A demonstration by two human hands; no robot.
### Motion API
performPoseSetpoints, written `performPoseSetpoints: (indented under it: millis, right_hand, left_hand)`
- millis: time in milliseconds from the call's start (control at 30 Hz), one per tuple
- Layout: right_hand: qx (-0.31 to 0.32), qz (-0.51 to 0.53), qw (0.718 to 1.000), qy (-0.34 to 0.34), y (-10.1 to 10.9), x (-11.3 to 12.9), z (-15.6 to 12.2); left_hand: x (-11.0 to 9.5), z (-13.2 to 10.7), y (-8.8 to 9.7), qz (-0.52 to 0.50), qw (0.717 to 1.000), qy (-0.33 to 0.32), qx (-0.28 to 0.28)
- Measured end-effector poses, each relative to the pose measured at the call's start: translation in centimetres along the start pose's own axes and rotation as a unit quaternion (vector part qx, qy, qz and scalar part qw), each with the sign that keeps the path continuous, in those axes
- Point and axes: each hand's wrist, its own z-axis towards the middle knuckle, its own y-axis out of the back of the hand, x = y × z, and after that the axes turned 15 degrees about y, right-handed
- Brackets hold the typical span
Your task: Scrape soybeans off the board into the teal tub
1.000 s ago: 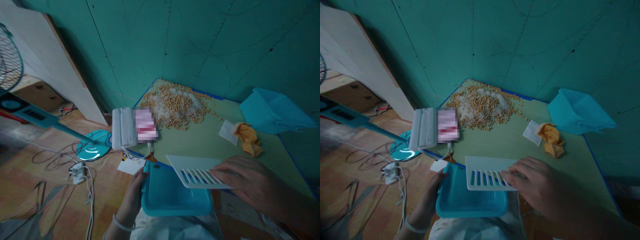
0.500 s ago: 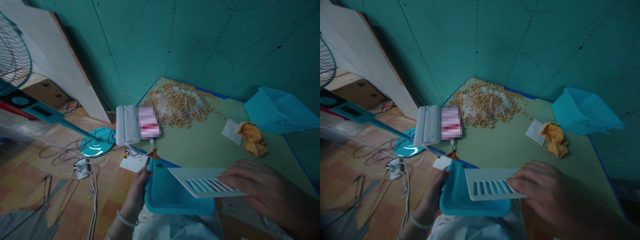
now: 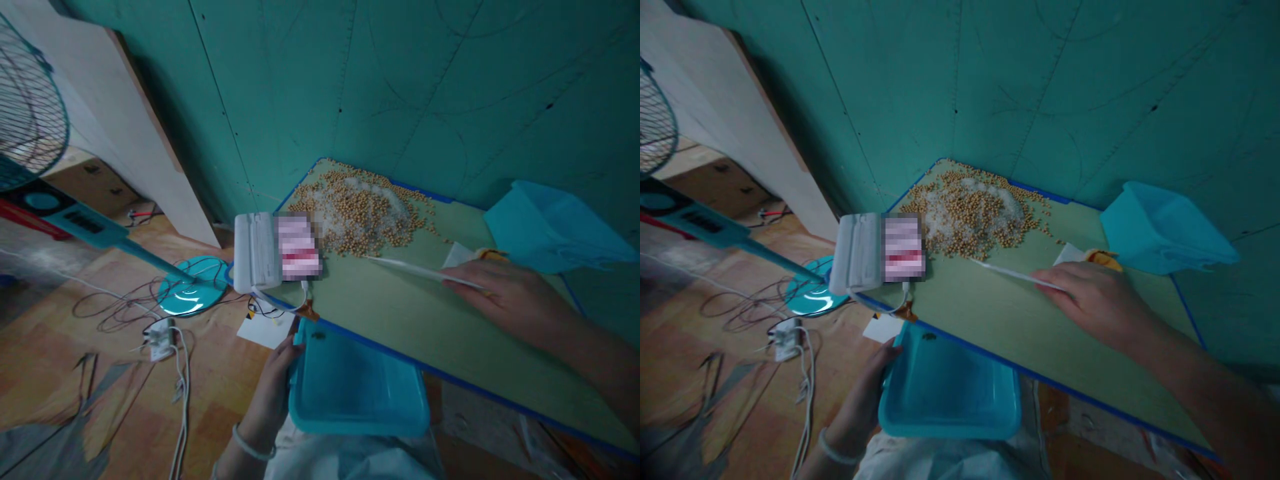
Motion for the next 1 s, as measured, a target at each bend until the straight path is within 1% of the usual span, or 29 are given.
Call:
performPoseSetpoints:
  millis: [67,133,233,367,467,567,700,867,1000]
  right_hand:
    - [0.022,0.002,0.999,0.029,-0.4,0.3,0.0]
    - [0.029,-0.022,0.998,0.048,-1.0,0.7,0.0]
    - [0.02,-0.055,0.996,0.066,-1.9,0.9,0.4]
    - [0.014,-0.076,0.994,0.084,-2.7,0.3,1.3]
    - [0.008,-0.082,0.993,0.085,-3.1,-0.5,2.1]
    - [0.002,-0.088,0.993,0.083,-3.4,-1.4,2.6]
    - [-0.009,-0.084,0.993,0.077,-3.5,-2.4,3.1]
    - [-0.024,-0.079,0.994,0.073,-3.2,-3.3,3.7]
    - [-0.045,-0.058,0.996,0.044,-3.0,-4.0,4.3]
  left_hand:
    - [0.0,0.1,0.1,0.006,1.0,-0.012,-0.007]
    - [0.1,0.0,0.0,0.013,1.0,0.001,-0.004]
    - [0.2,-0.6,-0.4,0.008,1.0,0.022,0.009]
    - [0.2,-1.1,-0.7,0.004,1.0,0.015,0.015]
    - [0.0,-1.0,-0.5,0.012,1.0,0.0,0.001]
    - [-0.2,-0.7,0.0,0.026,1.0,0.001,-0.015]
    - [-0.3,-0.4,0.4,0.034,0.999,0.0,-0.021]
    - [-0.1,-0.4,0.3,0.032,0.999,-0.004,-0.024]
    - [-0.1,-0.6,-0.1,0.03,0.999,-0.004,-0.014]
